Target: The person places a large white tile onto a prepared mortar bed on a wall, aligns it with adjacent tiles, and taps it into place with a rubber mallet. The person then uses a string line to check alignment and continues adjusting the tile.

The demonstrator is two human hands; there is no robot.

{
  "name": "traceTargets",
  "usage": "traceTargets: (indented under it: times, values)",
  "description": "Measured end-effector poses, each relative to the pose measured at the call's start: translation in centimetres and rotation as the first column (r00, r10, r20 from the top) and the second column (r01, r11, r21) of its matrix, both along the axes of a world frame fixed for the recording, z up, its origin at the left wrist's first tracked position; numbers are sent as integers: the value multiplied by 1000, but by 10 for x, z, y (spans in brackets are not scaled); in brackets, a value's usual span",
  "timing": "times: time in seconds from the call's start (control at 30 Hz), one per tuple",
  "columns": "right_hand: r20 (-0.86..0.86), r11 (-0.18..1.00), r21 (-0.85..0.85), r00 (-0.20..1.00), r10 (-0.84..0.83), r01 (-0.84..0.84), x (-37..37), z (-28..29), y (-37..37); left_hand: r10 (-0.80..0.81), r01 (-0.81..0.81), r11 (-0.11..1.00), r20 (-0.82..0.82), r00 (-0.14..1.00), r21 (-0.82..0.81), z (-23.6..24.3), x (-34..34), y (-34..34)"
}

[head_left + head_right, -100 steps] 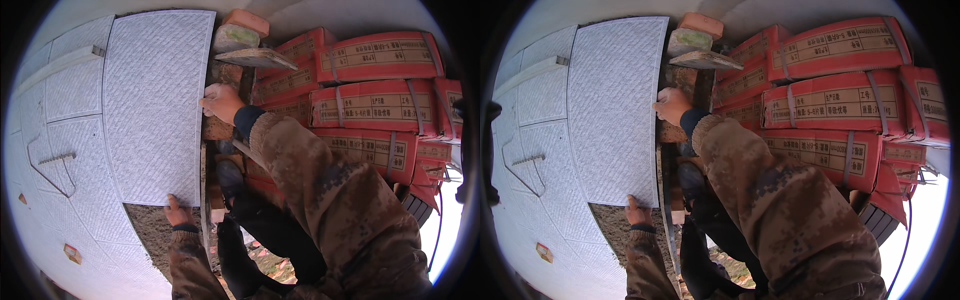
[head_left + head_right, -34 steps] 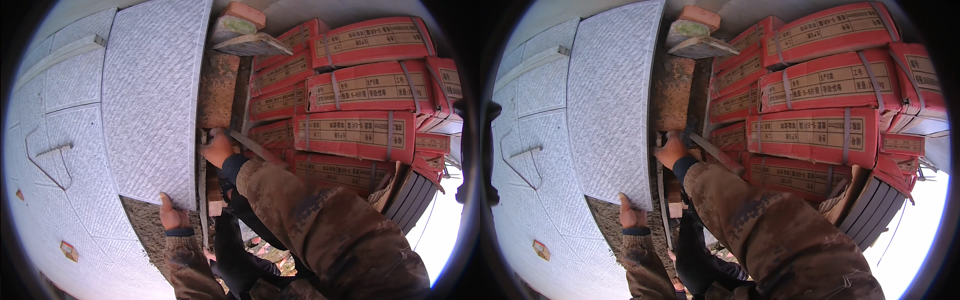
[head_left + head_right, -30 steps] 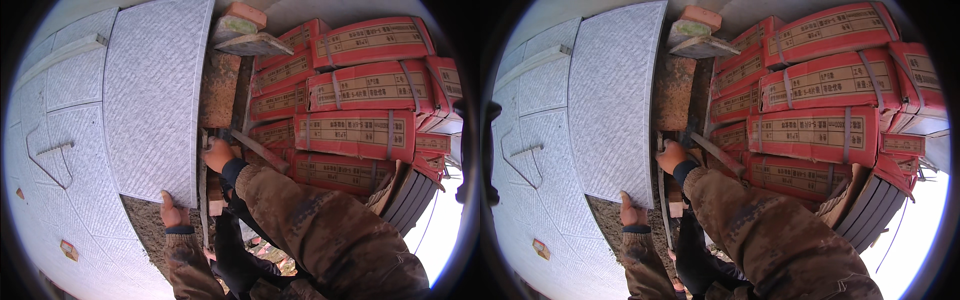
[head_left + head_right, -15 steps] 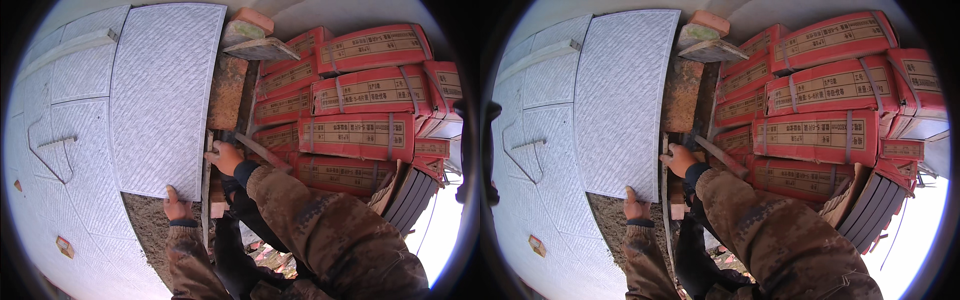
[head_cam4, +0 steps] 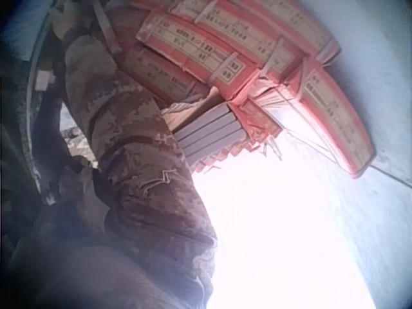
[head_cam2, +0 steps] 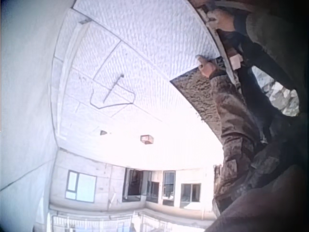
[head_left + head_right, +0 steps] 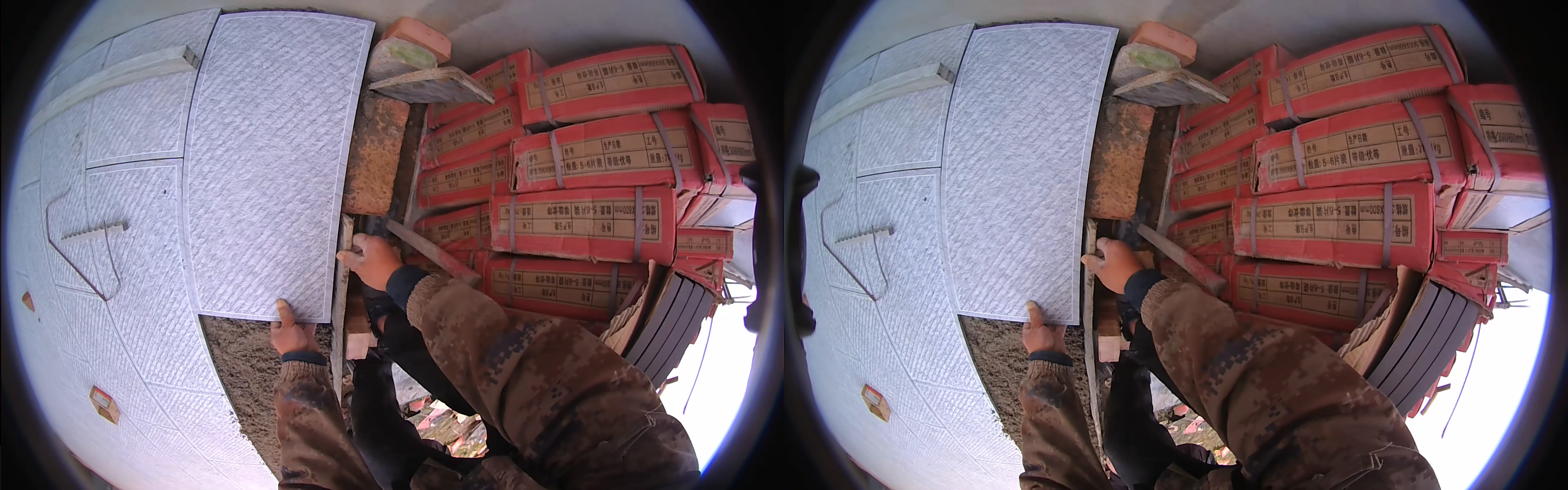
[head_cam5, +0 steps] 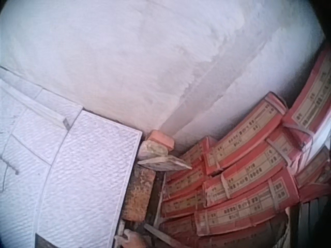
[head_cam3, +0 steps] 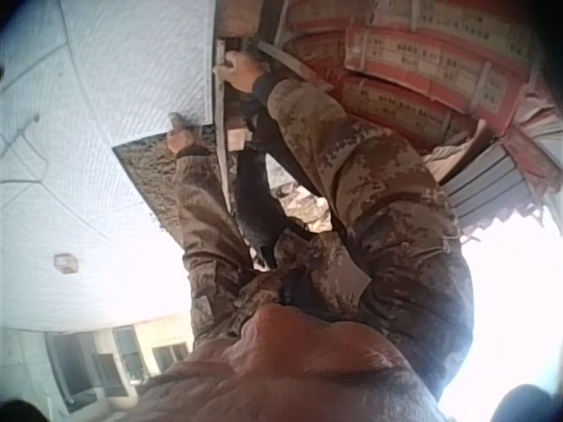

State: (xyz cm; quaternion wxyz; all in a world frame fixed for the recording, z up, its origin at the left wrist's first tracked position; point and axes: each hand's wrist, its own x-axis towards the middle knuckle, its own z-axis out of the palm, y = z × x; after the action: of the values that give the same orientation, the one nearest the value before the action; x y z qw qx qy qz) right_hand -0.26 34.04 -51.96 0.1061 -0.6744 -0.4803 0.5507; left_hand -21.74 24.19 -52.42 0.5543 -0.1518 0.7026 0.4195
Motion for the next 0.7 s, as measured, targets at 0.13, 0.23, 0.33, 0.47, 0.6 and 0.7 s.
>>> traceTargets:
  times: [0.13,0.23,0.33,0.47,0.6,0.7]
  values:
    - [-49,999,5,998,-46,47,-1,0,0,-7,6,998,-9,1000,-68,-2,-3,2]
    - [-27,997,-49,998,-56,55,-3,-2,-1,-54,66,994,129,990,-89,8,-29,1]
    - [-89,999,-25,995,-40,38,5,-3,-3,-186,184,980,-11,983,-71,32,-36,-6]
    - [118,956,288,989,-86,49,40,-2,-5,-604,724,669,-691,398,-169,61,-14,8]
    - [184,878,417,924,-334,234,61,-12,23,-664,753,539,-741,104,-378,52,-18,33]
    - [122,865,285,879,-460,413,49,-18,55,-609,581,718,-749,260,-382,38,-27,24]
